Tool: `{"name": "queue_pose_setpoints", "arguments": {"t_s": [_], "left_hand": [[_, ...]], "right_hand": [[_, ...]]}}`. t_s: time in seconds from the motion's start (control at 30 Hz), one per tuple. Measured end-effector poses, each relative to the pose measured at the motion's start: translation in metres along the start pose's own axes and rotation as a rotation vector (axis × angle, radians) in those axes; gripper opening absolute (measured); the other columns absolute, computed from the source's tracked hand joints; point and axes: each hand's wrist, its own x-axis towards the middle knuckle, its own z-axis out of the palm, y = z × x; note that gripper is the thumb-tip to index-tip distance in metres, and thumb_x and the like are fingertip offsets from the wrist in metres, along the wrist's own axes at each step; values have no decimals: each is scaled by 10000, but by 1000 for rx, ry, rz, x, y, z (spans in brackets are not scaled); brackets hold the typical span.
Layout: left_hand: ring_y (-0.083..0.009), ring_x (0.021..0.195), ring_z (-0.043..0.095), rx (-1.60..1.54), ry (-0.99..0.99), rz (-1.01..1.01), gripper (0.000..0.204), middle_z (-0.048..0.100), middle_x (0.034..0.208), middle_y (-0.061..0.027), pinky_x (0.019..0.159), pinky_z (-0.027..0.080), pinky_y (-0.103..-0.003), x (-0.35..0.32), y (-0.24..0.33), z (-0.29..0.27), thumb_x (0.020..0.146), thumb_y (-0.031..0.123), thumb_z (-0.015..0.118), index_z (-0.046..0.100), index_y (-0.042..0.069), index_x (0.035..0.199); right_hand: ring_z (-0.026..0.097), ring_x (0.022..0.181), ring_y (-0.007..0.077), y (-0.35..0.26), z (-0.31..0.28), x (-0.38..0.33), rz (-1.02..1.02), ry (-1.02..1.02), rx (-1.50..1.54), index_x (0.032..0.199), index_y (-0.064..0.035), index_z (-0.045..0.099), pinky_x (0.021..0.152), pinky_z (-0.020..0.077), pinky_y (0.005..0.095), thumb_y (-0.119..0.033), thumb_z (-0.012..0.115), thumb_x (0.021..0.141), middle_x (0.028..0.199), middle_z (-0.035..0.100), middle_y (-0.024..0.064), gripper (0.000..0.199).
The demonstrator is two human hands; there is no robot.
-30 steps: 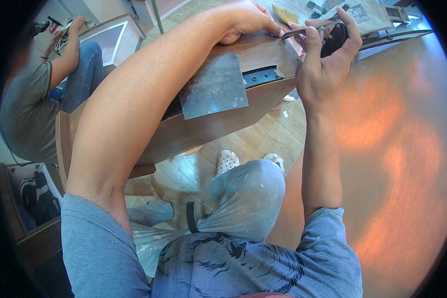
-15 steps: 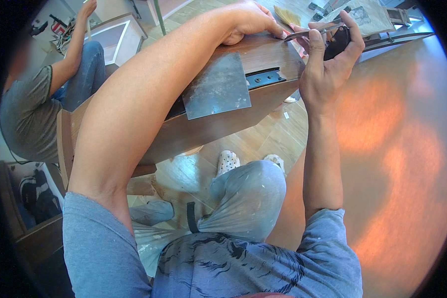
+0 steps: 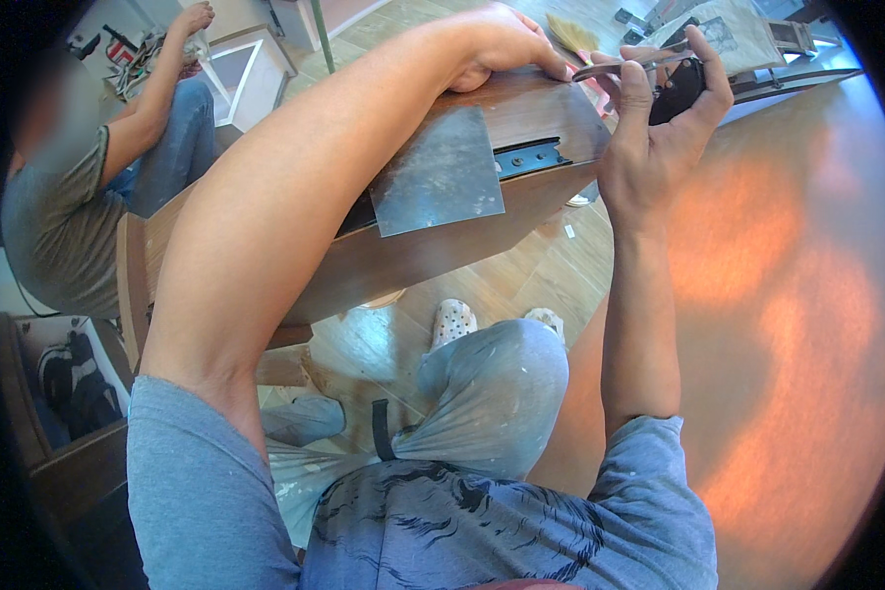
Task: The person assembles a wooden drawer unit by attaching a metal slide rail and a curved wooden panel. They use a staple gun to secure the panel and a sanding block to smooth the edges, then wipe the surface with a cloth.
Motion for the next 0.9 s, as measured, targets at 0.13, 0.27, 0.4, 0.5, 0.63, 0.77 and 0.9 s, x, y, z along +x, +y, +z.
{"name": "queue_pose_setpoints", "arguments": {"t_s": [0.13, 0.27, 0.4, 0.5, 0.63, 0.77, 0.9], "left_hand": [[-199, 756, 642, -9, -6, -4, 182, 718, 871, -91, 684, 532, -373, 0, 0, 0, 759, 96, 874, 754, 35, 881], [-196, 747, 635, -11, -9, 27, 177, 713, 857, -90, 666, 523, -374, 2, -2, 0, 759, 98, 873, 749, 32, 866], [-188, 732, 628, 0, 4, 0, 164, 707, 841, -84, 658, 515, -367, 3, -4, -1, 760, 89, 869, 747, 38, 856], [-183, 726, 623, -31, -15, 25, 163, 705, 835, -83, 649, 512, -366, 4, -6, 0, 757, 85, 869, 745, 40, 852], [-182, 724, 625, -49, -10, 23, 158, 709, 832, -81, 645, 511, -361, 5, -7, 0, 759, 82, 868, 745, 43, 850], [-187, 725, 629, -27, 8, 7, 151, 712, 825, -73, 645, 514, -356, 6, -7, -3, 767, 84, 864, 747, 49, 856], [-194, 813, 656, -66, -8, 60, 198, 730, 902, -99, 727, 536, -362, 3, -6, -3, 764, 86, 863, 772, 35, 932]], "right_hand": [[697, 1077, 206, -5, -4, 2, -191, -92, -542, 1512, -38, 349, 949, 605, 336, -86, 609, 1075, 1152, 660, 141, 511], [706, 1080, 227, -2, -3, 3, 14, -68, -113, 1514, -29, 336, 932, 619, 345, -76, 601, 1077, 1167, 650, 150, 513], [717, 1068, 235, 0, 0, 2, -42, -45, -11, 1518, -33, 328, 931, 627, 356, -62, 586, 1080, 1171, 645, 156, 510], [730, 1052, 247, -2, 1, 1, 13, -66, -58, 1517, -42, 325, 941, 632, 367, -45, 576, 1079, 1167, 643, 164, 505], [732, 1042, 246, -5, 3, 3, 56, -100, -56, 1517, -49, 323, 941, 634, 373, -37, 577, 1077, 1164, 641, 163, 509], [733, 1041, 243, -4, 3, 5, -4, -50, 32, 1515, -50, 326, 930, 631, 365, -41, 580, 1077, 1168, 647, 160, 506], [739, 1041, 278, -6, -2, 9, -45, -129, -224, 1512, -46, 295, 921, 643, 397, -54, 589, 1076, 1176, 652, 176, 526]]}}
